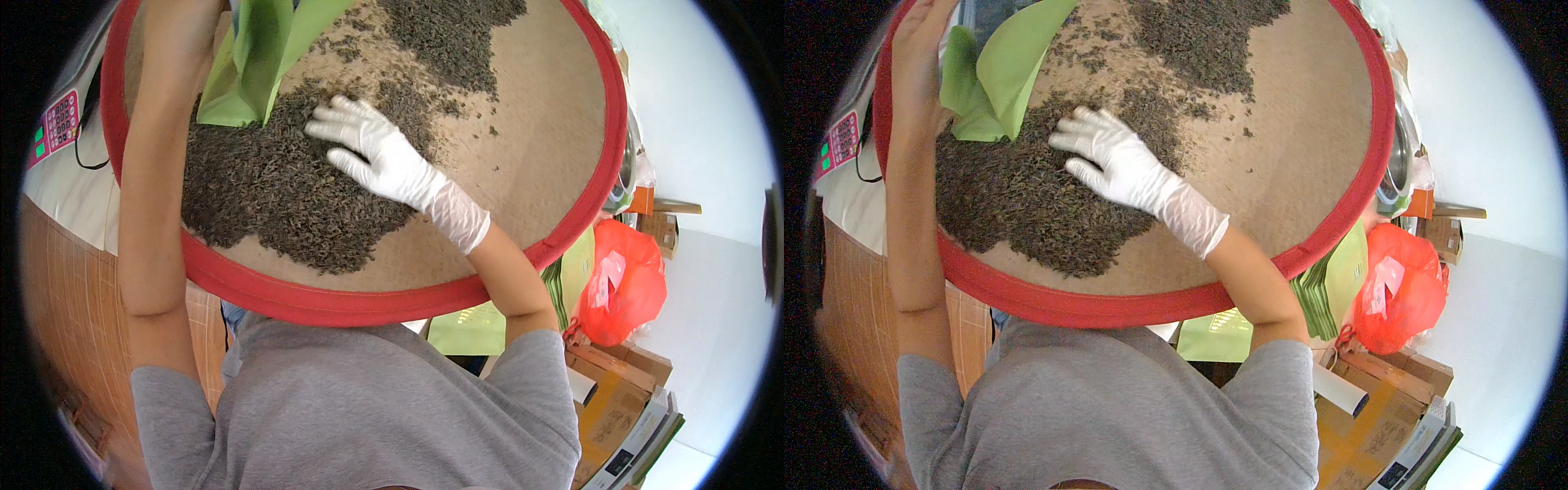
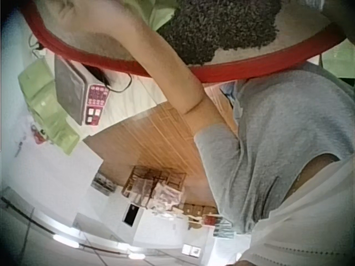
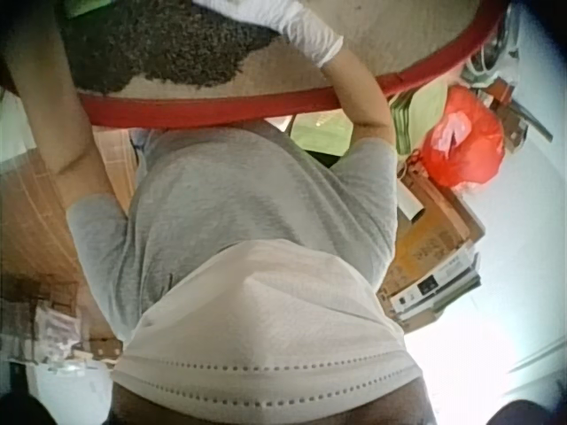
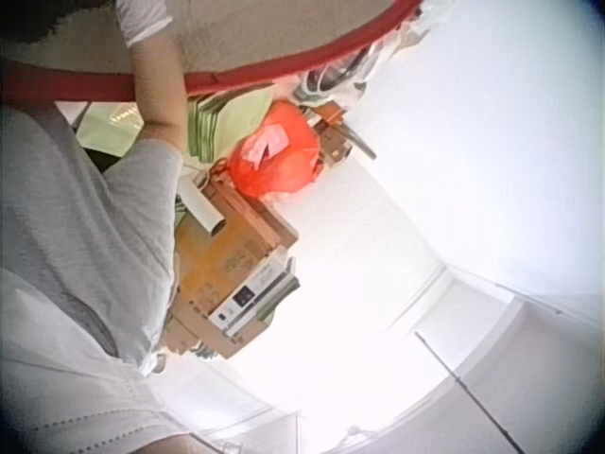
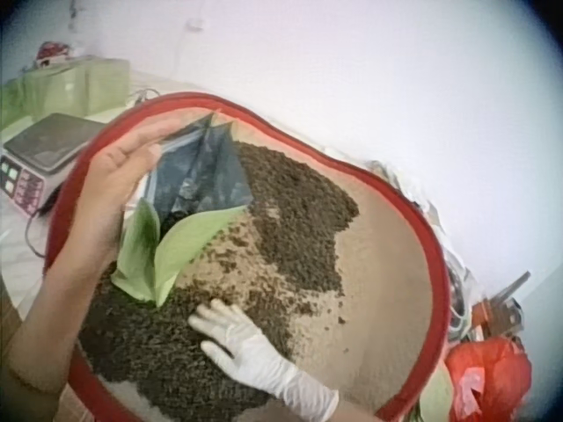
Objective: The person sorts through dried tea leaves on a large circular tray, picking out debris by hand, and then scoops the leaves into green bags.
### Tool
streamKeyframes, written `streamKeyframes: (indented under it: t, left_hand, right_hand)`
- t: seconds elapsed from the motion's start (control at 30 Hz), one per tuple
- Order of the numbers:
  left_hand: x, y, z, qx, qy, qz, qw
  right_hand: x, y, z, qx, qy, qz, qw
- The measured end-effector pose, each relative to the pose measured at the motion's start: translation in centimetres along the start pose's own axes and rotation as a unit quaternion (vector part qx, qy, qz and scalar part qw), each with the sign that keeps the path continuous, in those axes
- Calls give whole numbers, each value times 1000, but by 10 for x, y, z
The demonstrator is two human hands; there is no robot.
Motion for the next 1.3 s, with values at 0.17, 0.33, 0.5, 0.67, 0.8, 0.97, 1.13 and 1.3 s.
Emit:
streamKeyframes:
  t: [0.17,0.33,0.5,0.67,0.8,0.97,1.13,1.3]
  left_hand:
    - [-13,-3,13,-72,94,-31,992]
    - [-17,-1,9,-60,152,32,986]
    - [-13,0,-3,-10,51,-76,996]
    - [-36,-3,-2,-4,19,-98,995]
    - [-45,-6,1,2,122,-61,991]
    - [-48,-7,8,-57,99,-107,988]
    - [-42,-6,11,-46,132,-43,989]
    - [-31,-4,4,-38,157,-45,986]
  right_hand:
    - [-8,6,50,-78,-191,36,978]
    - [-19,-16,11,-1,-68,-84,994]
    - [10,-53,-31,-11,58,-44,997]
    - [23,-56,5,-33,-54,43,997]
    - [15,-42,28,-61,-168,89,980]
    - [-39,-7,46,13,-217,143,966]
    - [-65,45,0,175,-109,-59,977]
    - [-20,70,11,209,-30,-131,969]
Point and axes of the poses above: each hand's wrist, its own y-axis away from the middle knuckle, its own x-axis out of the palm, z = x × y, the point moved 4 cm from there along -y, towards the middle knuckle, and after that the axes turned 3 degrees about x, right-handed, at the moved point
